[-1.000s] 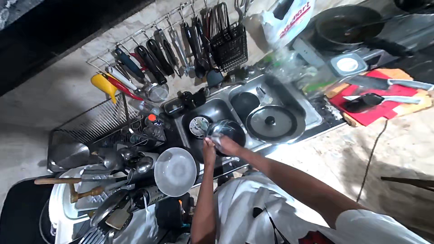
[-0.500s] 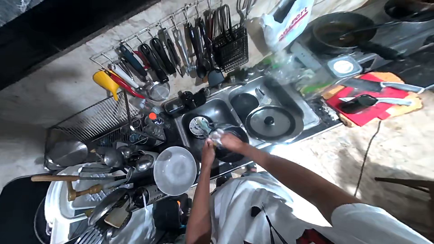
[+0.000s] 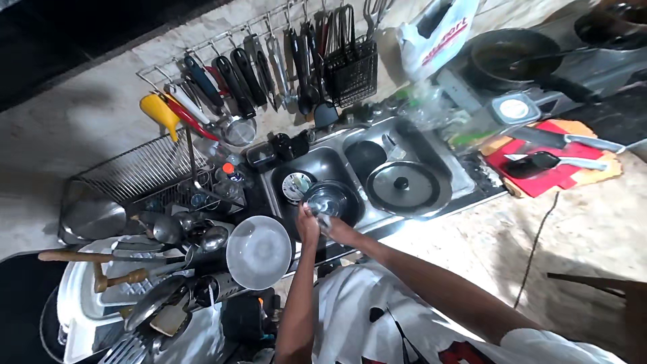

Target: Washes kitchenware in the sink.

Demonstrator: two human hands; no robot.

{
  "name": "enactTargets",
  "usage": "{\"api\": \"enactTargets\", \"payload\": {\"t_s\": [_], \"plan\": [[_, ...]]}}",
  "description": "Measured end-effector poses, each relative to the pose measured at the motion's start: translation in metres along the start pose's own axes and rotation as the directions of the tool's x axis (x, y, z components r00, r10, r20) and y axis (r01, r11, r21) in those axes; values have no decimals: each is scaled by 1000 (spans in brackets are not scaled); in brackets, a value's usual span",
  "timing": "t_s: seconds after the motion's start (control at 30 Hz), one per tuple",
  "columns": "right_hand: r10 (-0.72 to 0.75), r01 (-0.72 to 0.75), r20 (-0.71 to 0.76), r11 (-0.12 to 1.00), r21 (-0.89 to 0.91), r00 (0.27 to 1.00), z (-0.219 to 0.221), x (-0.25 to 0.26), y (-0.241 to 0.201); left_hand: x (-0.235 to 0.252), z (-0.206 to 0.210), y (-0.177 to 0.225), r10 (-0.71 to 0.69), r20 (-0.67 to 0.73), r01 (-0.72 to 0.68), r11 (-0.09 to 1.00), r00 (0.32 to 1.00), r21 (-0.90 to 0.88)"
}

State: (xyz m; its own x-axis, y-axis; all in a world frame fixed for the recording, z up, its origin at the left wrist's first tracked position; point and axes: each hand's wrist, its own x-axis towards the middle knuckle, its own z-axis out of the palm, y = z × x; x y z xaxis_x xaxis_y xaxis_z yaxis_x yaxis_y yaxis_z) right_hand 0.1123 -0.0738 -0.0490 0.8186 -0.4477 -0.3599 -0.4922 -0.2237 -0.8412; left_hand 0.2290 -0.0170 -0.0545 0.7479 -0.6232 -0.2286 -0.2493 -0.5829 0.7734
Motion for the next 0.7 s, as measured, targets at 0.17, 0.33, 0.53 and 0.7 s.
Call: {"api": "enactTargets", "payload": {"t_s": [0.17, 0.33, 0.53, 0.7], "plan": [[80, -11, 114, 861, -508, 990, -46, -6, 24, 10, -17, -20, 26, 75, -24, 999, 997, -25], [-33, -109, -201, 747, -656, 979, -57, 25, 29, -6, -2, -4, 1, 218, 12, 998, 976, -58], [-159, 156, 4, 968, -198, 987, -25, 32, 13, 12, 0, 3, -49, 200, 56, 998, 979, -28], [-136, 205, 216, 919, -336, 967, -40, 3, 12, 31, -5, -6, -236, 297, 285, 949, 925, -135]]}}
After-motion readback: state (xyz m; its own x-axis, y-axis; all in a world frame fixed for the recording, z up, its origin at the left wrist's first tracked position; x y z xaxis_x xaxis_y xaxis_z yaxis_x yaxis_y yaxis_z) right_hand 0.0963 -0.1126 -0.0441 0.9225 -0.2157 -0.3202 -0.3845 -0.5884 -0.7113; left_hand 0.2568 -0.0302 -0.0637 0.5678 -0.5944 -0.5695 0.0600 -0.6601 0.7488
